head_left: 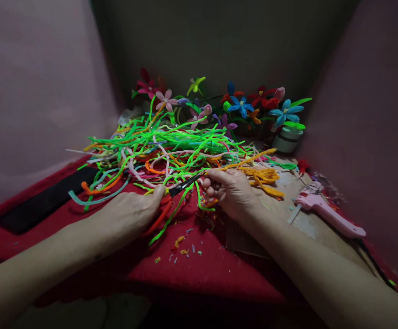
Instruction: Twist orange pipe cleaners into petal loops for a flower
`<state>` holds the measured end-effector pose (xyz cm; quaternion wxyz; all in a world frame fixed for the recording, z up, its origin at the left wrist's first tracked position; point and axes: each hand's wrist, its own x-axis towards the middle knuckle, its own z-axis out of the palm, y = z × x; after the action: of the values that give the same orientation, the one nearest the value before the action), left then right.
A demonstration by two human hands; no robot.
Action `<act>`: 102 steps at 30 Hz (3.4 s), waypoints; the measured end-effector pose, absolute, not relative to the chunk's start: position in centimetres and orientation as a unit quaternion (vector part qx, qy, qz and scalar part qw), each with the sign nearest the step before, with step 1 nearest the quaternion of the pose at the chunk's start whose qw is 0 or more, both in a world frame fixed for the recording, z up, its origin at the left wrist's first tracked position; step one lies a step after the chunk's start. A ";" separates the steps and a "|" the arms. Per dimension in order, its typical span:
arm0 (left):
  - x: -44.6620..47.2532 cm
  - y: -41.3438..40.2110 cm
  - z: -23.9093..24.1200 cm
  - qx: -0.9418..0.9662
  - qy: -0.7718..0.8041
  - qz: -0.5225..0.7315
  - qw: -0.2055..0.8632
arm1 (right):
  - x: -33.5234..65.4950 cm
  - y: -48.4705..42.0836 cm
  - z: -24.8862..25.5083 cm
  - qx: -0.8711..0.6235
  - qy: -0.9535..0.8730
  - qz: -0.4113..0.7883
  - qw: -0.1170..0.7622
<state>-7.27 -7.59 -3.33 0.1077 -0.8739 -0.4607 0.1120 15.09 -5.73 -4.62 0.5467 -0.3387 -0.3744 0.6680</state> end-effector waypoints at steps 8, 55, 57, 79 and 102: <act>-7.2 -7.5 -3.6 -0.886 -0.458 0.062 0.047 | 15.0 -6.1 -4.5 -0.366 -0.402 0.653 0.527; -1.1 -4.4 -0.6 -0.756 -0.408 -0.292 -0.420 | 15.6 -4.8 -4.6 -0.318 -0.348 0.633 0.614; -0.6 -4.5 -0.8 -0.760 -0.405 -0.311 -0.403 | 15.4 -5.0 -4.8 -0.317 -0.358 0.643 0.599; -0.5 -4.8 -1.4 -0.680 -0.385 -0.347 -0.519 | 15.2 -5.6 -4.8 -0.346 -0.370 0.636 0.582; -2.9 -4.0 -1.1 -0.856 -0.348 -0.162 -0.347 | 15.2 -5.2 -4.9 -0.308 -0.317 0.672 0.594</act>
<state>-2.87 -4.00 -1.07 -0.3467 -0.8557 -0.3482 -0.1622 15.19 -5.24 -4.91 0.5939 -0.3081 -0.3171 0.6722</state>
